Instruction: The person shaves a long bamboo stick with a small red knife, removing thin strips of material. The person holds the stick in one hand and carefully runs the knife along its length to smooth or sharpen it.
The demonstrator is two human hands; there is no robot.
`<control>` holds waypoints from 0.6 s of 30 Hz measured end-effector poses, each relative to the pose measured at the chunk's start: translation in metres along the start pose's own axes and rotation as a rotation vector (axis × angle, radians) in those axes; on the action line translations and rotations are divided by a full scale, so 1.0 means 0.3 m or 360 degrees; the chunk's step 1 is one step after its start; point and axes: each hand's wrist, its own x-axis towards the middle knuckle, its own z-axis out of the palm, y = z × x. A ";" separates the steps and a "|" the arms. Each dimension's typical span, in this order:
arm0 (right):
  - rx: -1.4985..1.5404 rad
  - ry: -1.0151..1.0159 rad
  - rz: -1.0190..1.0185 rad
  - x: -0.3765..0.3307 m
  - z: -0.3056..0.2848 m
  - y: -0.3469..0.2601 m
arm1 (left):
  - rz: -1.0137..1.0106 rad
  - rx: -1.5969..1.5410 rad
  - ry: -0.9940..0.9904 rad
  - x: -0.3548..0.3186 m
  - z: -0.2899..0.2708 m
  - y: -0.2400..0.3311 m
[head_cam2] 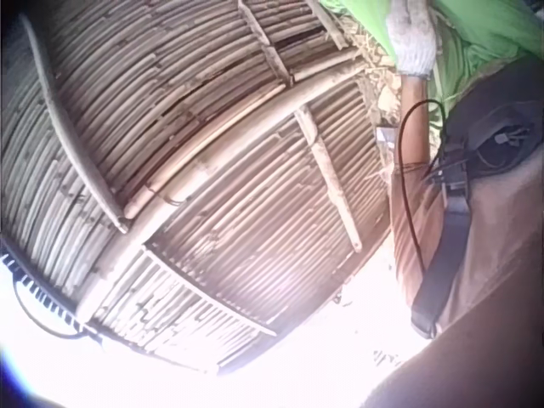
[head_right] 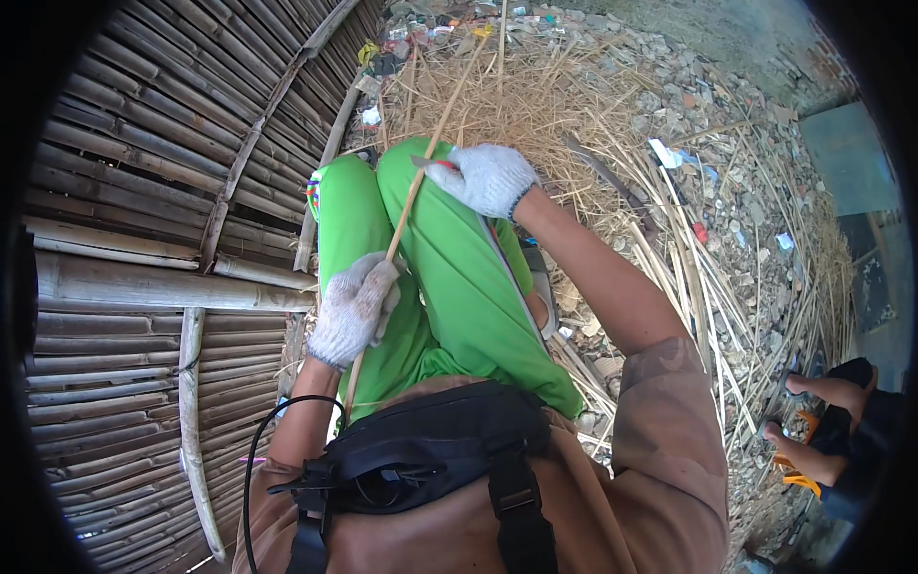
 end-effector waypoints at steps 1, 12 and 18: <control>0.0000 0.0023 -0.0022 0.003 0.005 0.004 | -0.0010 -0.0039 0.0002 -0.020 -0.006 -0.013; 0.0076 0.0008 -0.0105 0.014 0.006 0.006 | 0.0067 -0.0124 -0.0025 0.112 -0.002 0.032; 0.0020 -0.0026 -0.0088 0.003 -0.002 -0.014 | -0.0039 -0.0134 -0.0023 0.060 -0.028 0.019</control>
